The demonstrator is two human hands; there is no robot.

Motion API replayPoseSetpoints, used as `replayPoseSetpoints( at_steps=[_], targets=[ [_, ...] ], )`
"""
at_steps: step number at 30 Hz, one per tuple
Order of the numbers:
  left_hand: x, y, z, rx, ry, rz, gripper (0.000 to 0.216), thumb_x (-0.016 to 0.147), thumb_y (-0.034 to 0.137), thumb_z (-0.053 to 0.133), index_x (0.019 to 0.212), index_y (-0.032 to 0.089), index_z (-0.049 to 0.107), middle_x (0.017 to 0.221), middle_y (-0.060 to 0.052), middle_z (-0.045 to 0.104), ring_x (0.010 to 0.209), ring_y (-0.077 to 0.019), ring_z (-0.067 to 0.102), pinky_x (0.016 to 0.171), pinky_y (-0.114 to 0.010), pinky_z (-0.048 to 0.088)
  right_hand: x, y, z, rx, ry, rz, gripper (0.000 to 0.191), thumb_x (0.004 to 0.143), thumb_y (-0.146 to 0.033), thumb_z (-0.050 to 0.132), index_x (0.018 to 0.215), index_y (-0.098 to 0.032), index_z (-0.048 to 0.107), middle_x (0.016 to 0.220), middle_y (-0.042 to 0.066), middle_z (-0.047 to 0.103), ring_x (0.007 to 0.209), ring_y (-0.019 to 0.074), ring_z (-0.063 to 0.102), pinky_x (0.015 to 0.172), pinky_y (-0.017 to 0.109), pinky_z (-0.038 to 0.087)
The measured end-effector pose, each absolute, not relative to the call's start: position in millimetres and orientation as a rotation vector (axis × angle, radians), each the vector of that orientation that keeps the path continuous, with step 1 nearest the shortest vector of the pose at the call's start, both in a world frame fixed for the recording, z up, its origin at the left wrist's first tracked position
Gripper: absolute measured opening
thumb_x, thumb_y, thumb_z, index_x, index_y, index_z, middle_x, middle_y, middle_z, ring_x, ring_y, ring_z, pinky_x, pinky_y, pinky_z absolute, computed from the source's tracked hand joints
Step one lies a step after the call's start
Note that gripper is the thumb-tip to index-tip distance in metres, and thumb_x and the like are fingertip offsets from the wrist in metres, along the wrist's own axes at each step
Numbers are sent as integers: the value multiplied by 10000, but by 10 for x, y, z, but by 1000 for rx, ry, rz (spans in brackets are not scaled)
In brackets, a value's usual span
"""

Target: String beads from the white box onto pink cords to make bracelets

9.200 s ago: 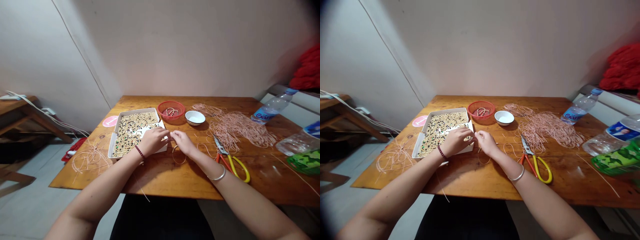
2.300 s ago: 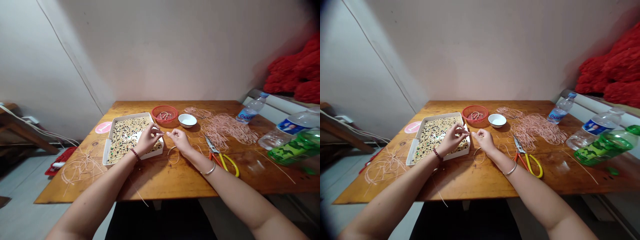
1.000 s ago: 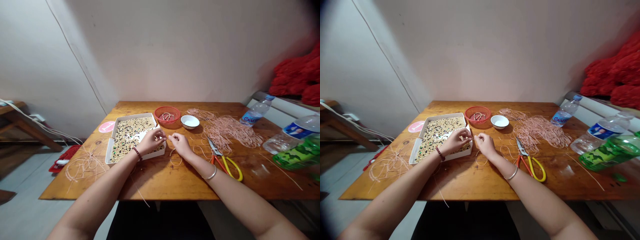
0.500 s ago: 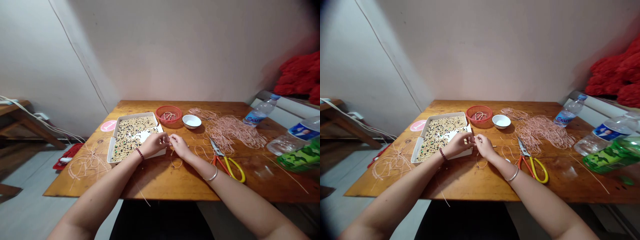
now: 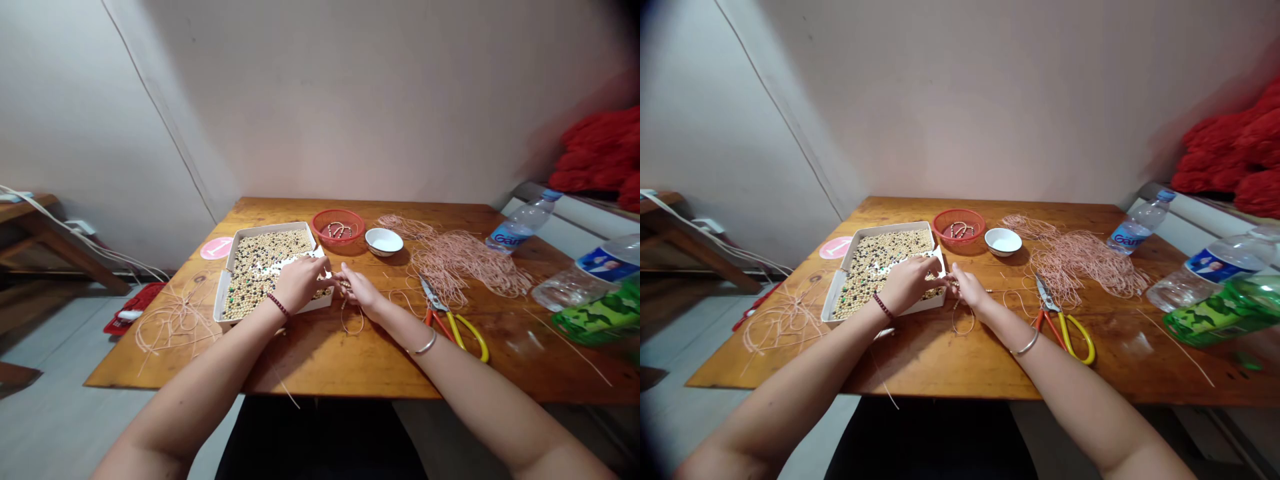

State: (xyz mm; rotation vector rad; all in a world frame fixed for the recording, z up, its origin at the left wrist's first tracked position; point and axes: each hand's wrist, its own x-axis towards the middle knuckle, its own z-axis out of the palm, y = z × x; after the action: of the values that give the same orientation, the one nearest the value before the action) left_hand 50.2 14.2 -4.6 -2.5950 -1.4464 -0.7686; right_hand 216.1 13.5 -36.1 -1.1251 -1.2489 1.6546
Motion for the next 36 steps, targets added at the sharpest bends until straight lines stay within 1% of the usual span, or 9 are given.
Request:
replayPoseSetpoints(
  at_steps=[5, 11, 14, 18, 21, 26, 29, 34, 36],
  targets=[
    [433, 152, -12, -2315, -1643, -671, 243, 929, 392, 417, 980, 219, 580, 783, -70, 665, 665, -201, 580, 541, -262, 324, 2205, 130, -326, -1074, -1096, 1757, 427, 786, -568, 520, 796, -151, 611, 496, -86, 333, 361, 31, 140, 377, 199, 65],
    [241, 246, -26, -2288, -1837, -326, 180, 848, 337, 530, 811, 195, 634, 711, -90, 666, 685, -223, 605, 582, -270, 396, 2249, 195, -367, -1047, -952, 1804, 250, 753, -405, 580, 781, -157, 583, 538, -79, 386, 374, 26, 156, 378, 201, 56],
    [189, 282, 0, -2280, -1962, -220, 154, 819, 292, 540, 836, 201, 663, 766, -97, 682, 721, -224, 627, 632, -283, 438, 2262, 219, -409, -1022, -866, 1819, 188, 693, -309, 651, 798, -168, 582, 557, -78, 396, 389, 26, 188, 369, 196, 69],
    [153, 305, 46, -2332, -2106, -103, 204, 785, 313, 562, 933, 251, 688, 866, -78, 701, 796, -235, 647, 689, -302, 466, 2275, 210, -435, -988, -794, 1844, 204, 674, -279, 703, 806, -168, 593, 581, -70, 398, 407, 20, 205, 357, 181, 95],
    [154, 311, 53, -2422, -2140, -84, 193, 776, 320, 571, 902, 264, 706, 890, -57, 706, 822, -227, 647, 709, -298, 467, 2281, 182, -424, -988, -807, 1857, 228, 685, -306, 720, 818, -161, 604, 578, -72, 375, 411, 16, 203, 356, 176, 93],
    [180, 314, 21, -2554, -2082, -212, 193, 789, 354, 578, 881, 254, 715, 911, -37, 712, 806, -195, 643, 675, -261, 445, 2266, 144, -381, -960, -905, 1880, 300, 631, -324, 778, 784, -167, 573, 605, -69, 392, 432, 17, 242, 374, 180, 87],
    [185, 309, -5, -2681, -2009, -296, 210, 792, 389, 585, 876, 252, 721, 911, -24, 715, 794, -174, 641, 665, -245, 431, 2243, 143, -396, -964, -936, 1893, 337, 617, -346, 784, 738, -176, 519, 582, -81, 371, 424, 21, 209, 384, 198, 64],
    [193, 292, -40, -2725, -2026, -228, 408, 635, 521, 717, 951, 263, 714, 927, -11, 715, 813, -190, 641, 647, -245, 426, 2215, 153, -466, -937, -997, 1927, 389, 639, -374, 762, 697, -202, 418, 515, -107, 294, 412, 33, 161, 401, 220, 55],
    [202, 281, -42, -2719, -2011, -218, 439, 631, 536, 715, 977, 266, 710, 934, -14, 712, 822, -195, 640, 639, -246, 422, 2210, 145, -456, -938, -1000, 1924, 410, 637, -385, 758, 685, -205, 393, 505, -112, 279, 411, 32, 141, 404, 226, 47]
  ],
)
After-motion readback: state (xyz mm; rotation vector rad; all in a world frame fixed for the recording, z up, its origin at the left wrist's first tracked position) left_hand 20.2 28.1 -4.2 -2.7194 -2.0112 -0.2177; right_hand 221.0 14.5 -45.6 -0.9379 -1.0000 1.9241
